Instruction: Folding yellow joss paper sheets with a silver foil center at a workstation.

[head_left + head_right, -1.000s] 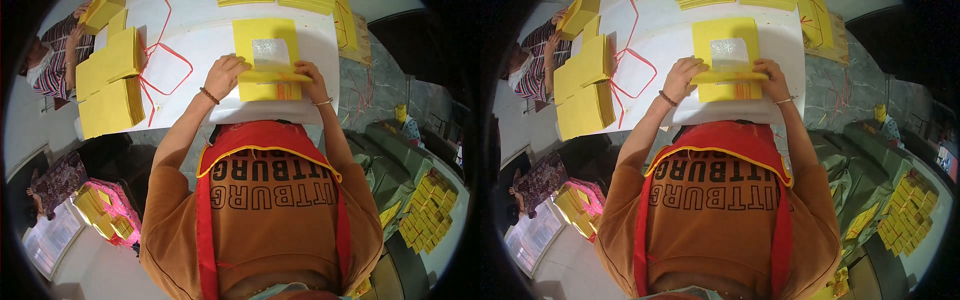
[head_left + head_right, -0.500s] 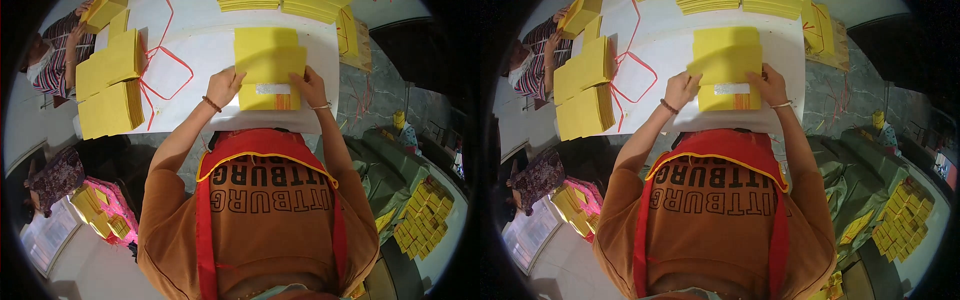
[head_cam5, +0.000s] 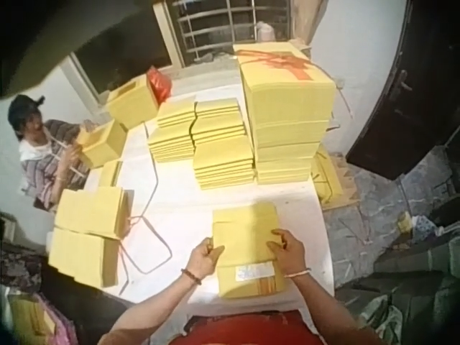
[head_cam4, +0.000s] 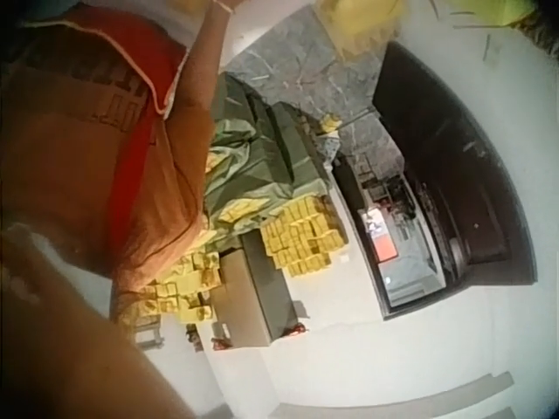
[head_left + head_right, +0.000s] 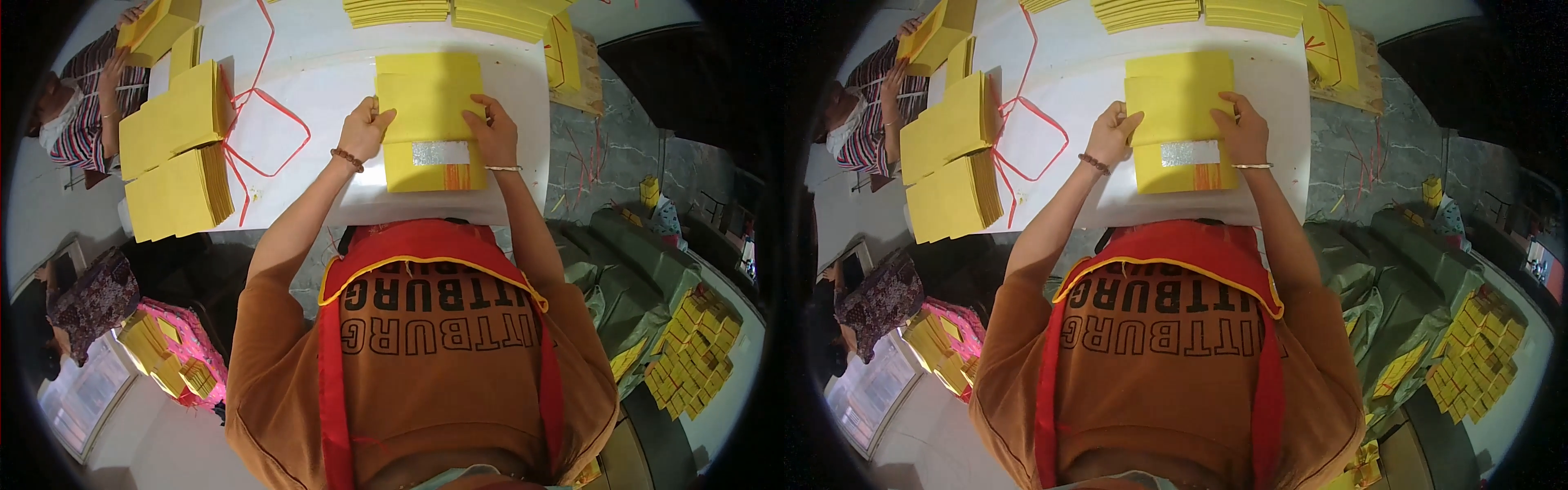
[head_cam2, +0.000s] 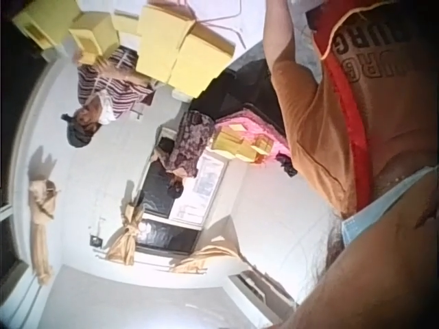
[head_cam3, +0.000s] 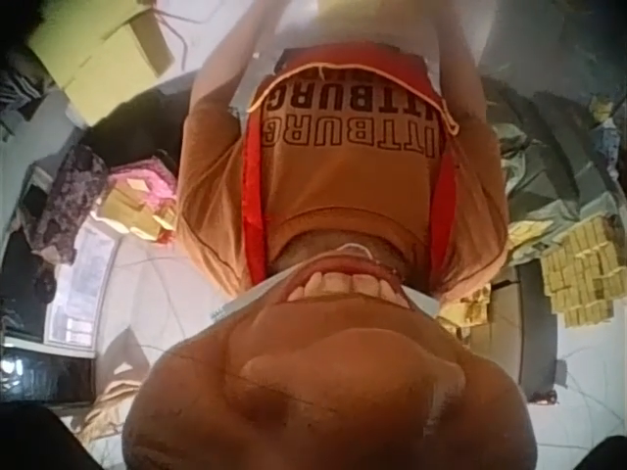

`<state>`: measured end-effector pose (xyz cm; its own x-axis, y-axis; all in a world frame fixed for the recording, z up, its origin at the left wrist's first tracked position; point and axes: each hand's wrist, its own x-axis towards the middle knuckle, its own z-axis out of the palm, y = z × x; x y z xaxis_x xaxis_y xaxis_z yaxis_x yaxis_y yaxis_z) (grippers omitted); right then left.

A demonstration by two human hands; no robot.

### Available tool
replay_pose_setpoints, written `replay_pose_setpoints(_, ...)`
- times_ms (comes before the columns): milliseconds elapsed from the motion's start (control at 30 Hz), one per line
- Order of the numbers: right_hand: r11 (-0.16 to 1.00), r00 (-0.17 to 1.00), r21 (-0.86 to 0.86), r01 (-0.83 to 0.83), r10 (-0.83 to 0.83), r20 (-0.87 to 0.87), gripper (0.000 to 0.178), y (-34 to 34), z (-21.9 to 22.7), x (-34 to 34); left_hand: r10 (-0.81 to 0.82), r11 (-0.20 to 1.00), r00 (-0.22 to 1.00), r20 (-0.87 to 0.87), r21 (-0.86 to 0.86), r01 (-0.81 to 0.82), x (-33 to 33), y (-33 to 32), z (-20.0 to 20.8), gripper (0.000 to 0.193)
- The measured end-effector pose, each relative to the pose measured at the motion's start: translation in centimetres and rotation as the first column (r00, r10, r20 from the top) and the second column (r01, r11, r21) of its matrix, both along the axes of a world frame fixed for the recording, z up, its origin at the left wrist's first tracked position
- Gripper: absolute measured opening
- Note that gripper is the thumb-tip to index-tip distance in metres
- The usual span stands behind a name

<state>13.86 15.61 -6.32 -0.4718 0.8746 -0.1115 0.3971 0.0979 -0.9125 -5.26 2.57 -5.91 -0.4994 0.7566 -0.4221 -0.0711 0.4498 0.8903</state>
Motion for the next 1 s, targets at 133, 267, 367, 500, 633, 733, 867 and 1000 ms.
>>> replay_pose_setpoints(133, 0.999, 0.999, -0.017, 0.042, -0.042, 0.0, 0.027, -0.3, -0.4, -0.5, 0.042, 0.997, 0.989, 0.143, 0.061, -0.051, 0.2, -0.1, 0.2, 0.015)
replay_pose_setpoints(267, 0.995, 0.998, 0.09, 0.053, -0.055, 0.021, 0.022, -0.5, -0.4, -0.9, 0.003, 0.999, 0.998, 0.06, 0.04, -0.005, -0.3, -0.4, -0.8, 0.016)
replay_pose_setpoints(367, 0.997, 0.997, 0.059, 0.056, -0.059, 0.046, 0.021, -0.2, -0.5, -0.7, -0.082, 0.996, 0.955, -0.285, -0.046, 0.071, 0.3, 0.2, 1.8, 0.022)
replay_pose_setpoints(500, 0.994, 0.997, 0.096, 0.046, -0.052, 0.064, 0.018, -0.3, 0.0, -1.0, -0.073, 0.924, 0.296, -0.952, 0.048, 0.38, 1.7, 1.6, 4.7, 0.042)
replay_pose_setpoints(633, 0.996, 0.998, 0.091, 0.015, -0.021, 0.065, 0.02, -0.3, 0.3, -1.1, -0.309, 0.854, 0.185, -0.933, -0.186, 0.486, 3.4, 2.2, 1.8, 0.055)
replay_pose_setpoints(733, 0.977, 0.991, 0.211, -0.004, -0.025, 0.135, 0.032, -1.2, 1.1, -0.9, -0.352, 0.848, 0.103, -0.93, -0.271, 0.457, 3.5, 2.2, 0.1, 0.057)
replay_pose_setpoints(867, 0.834, 0.935, 0.516, -0.197, 0.001, 0.355, 0.058, -2.5, 1.2, -0.2, -0.384, 0.841, 0.123, -0.915, -0.291, 0.456, 3.7, 1.8, 0.0, 0.059)
replay_pose_setpoints(1000, 0.896, 0.895, 0.324, -0.302, 0.15, 0.421, 0.058, -1.3, -2.0, 1.5, -0.384, 0.814, 0.177, -0.906, -0.242, 0.528, 3.4, 1.5, 0.4, 0.064)
